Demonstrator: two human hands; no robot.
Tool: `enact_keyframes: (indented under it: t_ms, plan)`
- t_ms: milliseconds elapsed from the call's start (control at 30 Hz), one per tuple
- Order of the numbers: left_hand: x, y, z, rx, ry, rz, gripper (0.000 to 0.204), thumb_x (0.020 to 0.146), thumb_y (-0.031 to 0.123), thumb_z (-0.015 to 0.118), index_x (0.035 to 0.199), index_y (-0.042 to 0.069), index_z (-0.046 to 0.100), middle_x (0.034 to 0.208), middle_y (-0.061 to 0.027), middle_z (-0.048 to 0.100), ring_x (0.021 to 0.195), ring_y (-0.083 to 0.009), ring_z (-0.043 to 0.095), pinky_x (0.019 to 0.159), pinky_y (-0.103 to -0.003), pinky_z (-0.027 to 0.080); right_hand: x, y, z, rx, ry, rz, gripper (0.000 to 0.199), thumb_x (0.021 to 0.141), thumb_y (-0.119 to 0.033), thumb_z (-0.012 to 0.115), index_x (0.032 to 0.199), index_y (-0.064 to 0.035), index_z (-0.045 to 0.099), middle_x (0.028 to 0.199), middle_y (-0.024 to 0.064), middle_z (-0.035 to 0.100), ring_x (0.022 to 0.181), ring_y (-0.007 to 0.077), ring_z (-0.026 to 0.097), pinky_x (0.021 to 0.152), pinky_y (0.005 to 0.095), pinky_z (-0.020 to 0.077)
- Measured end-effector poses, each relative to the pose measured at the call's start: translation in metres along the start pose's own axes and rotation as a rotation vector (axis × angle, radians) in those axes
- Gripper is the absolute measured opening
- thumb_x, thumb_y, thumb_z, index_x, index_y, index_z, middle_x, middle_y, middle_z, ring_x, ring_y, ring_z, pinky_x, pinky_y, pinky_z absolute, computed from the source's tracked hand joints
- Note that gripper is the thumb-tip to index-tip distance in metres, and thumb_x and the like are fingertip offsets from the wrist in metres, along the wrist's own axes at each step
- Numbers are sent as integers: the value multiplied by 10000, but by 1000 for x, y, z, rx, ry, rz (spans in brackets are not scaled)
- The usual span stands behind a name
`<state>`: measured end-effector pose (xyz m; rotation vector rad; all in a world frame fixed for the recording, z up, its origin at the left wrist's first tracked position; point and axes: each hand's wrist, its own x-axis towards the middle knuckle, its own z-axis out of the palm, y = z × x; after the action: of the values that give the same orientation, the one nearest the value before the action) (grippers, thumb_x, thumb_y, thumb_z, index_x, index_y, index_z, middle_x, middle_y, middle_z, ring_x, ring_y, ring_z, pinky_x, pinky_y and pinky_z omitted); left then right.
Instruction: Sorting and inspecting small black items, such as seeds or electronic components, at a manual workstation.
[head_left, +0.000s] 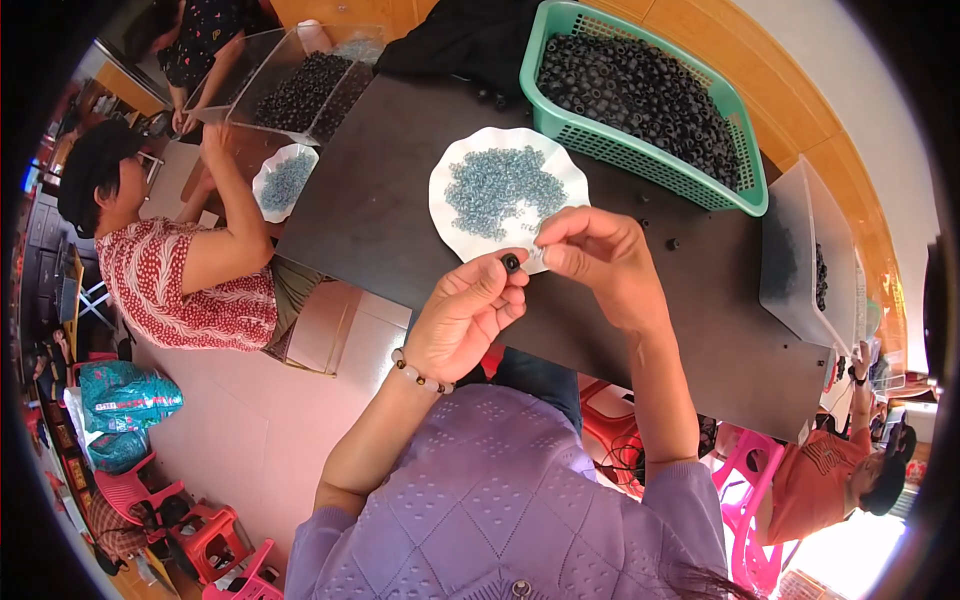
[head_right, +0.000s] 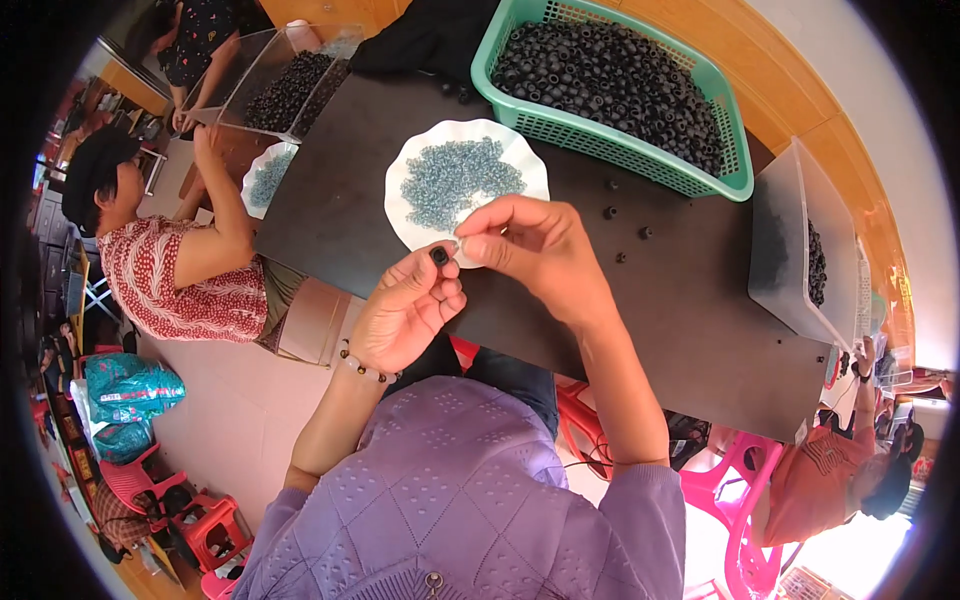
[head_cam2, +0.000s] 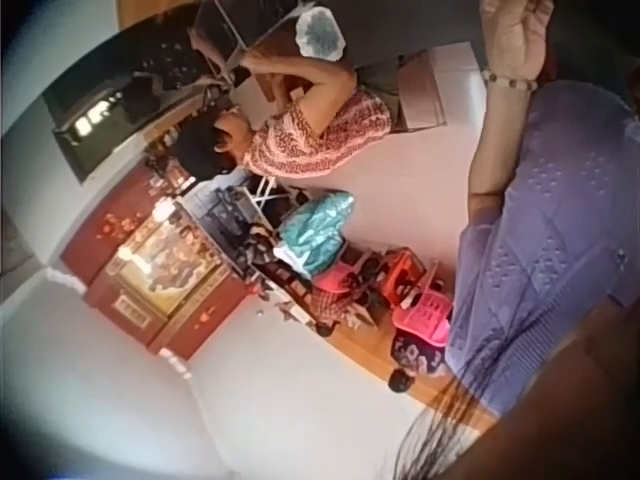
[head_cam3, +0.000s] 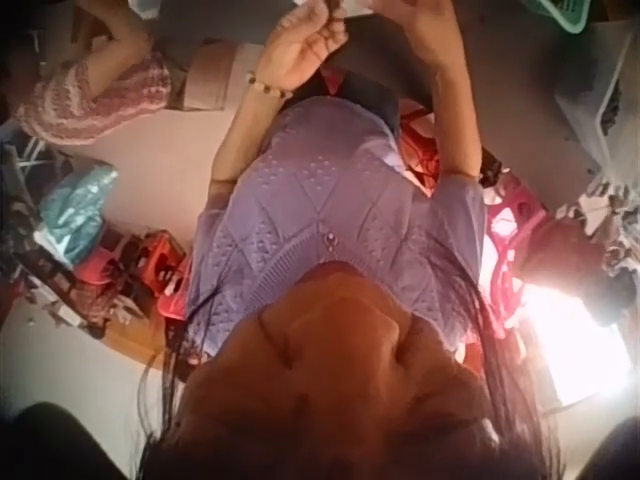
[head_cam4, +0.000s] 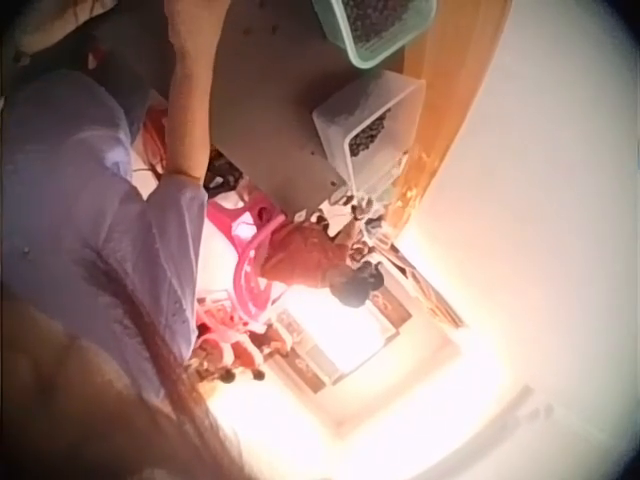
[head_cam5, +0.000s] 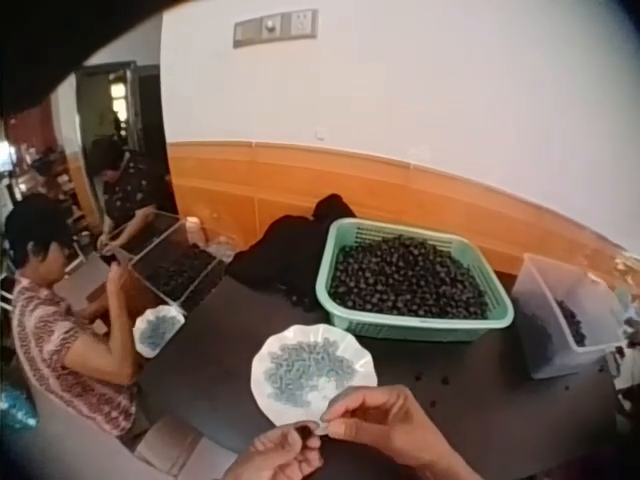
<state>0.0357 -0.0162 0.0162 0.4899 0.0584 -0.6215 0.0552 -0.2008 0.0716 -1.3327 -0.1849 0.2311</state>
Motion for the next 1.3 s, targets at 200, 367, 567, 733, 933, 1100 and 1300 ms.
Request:
enact_keyframes:
  t_ms: [200,367,567,733,933,1100,1300]
  plan:
    - [-2,-10,2,-23,-34,-44,268,918,209,593,1105,18,613,943,-29,643,793,-94,591,786,-252,492,-18,8,5,-17,-3,-91,102,815,-20,684,917,-15,691,845,20,649,793,94,590,707,237,473]
    - [-3,-21,-9,6,-34,-49,244,915,180,598,1095,16,621,957,-42,650,801,-100,597,785,-246,496,-29,5,4,-342,64,-85,111,771,-21,722,881,-25,705,858,45,619,792,110,574,714,240,453]
    - [-4,-32,-4,165,28,-63,248,908,163,610,1102,8,624,961,-58,657,803,-106,604,749,-232,495,-43,2,-5,-494,82,2,127,744,-65,744,863,-59,701,826,11,623,744,76,541,650,221,404]
    - [-12,-38,-4,323,59,-59,253,906,193,616,1075,6,634,912,-55,660,786,-111,600,704,-226,482,-47,-2,-10,-232,14,227,169,734,-104,750,869,-35,675,829,-6,636,767,62,534,649,211,397]
    - [-9,-49,-3,114,-31,-213,251,917,213,593,1058,8,623,866,-37,620,751,-114,571,738,-239,483,-63,5,-30,-311,-8,152,217,766,-98,745,950,-18,663,871,-8,641,792,68,548,714,217,441]
    - [-4,-53,0,97,-3,-243,232,918,219,591,1056,33,611,873,-13,598,764,-117,551,745,-277,476,-75,-1,-91,-493,323,49,164,870,-132,636,981,-14,659,836,-35,618,788,44,539,716,212,437]
    - [-3,-58,2,9,20,-263,257,904,203,611,1071,8,617,875,-25,601,782,-105,553,772,-254,473,-73,8,-162,-911,578,65,160,859,-119,614,950,6,654,707,-19,575,657,53,473,603,228,395]
